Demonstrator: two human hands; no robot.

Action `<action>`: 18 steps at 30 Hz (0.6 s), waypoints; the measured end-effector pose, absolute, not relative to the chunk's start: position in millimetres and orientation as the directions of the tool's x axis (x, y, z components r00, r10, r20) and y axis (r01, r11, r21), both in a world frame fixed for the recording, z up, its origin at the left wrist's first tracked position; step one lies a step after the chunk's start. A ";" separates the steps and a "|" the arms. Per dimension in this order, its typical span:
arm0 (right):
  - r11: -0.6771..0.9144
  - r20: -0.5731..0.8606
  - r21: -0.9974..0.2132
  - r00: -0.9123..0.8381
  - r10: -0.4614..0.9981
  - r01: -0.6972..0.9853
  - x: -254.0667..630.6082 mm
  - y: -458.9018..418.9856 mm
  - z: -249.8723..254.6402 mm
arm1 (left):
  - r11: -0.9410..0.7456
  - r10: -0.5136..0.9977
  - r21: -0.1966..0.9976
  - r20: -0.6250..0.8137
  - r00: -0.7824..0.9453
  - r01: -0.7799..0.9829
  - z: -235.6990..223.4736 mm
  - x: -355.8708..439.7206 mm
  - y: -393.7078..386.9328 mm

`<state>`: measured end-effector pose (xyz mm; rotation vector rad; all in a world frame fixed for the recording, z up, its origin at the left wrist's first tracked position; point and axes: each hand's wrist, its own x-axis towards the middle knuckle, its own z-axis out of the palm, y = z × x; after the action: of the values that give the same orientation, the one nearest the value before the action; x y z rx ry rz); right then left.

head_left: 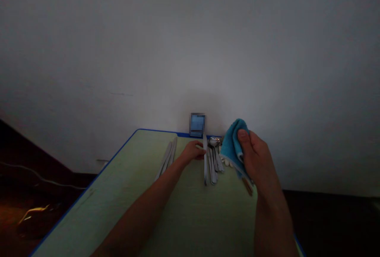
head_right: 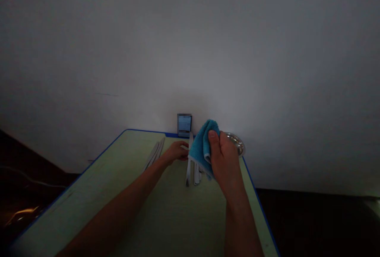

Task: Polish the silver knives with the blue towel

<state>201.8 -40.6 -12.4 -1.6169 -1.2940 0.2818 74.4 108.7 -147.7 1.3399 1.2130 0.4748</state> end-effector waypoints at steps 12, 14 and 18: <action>0.066 0.359 -0.816 0.414 0.837 0.574 202.4 -40.4 -13.3 | 0.220 0.832 0.838 -0.429 0.352 0.499 -161.1 85.2 120.3; 0.063 0.358 -0.816 0.417 0.835 0.575 202.0 -41.0 -12.6 | 0.210 0.830 0.824 -0.435 0.349 0.526 -162.4 87.0 121.6; 0.082 0.374 -0.810 0.404 0.835 0.580 201.4 -42.0 -11.7 | 0.189 0.822 0.801 -0.445 0.355 0.568 -164.6 88.5 122.4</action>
<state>201.4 -42.0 -11.7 -1.6045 -1.2799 0.3009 88.5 122.4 -164.6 1.4909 1.3232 0.2829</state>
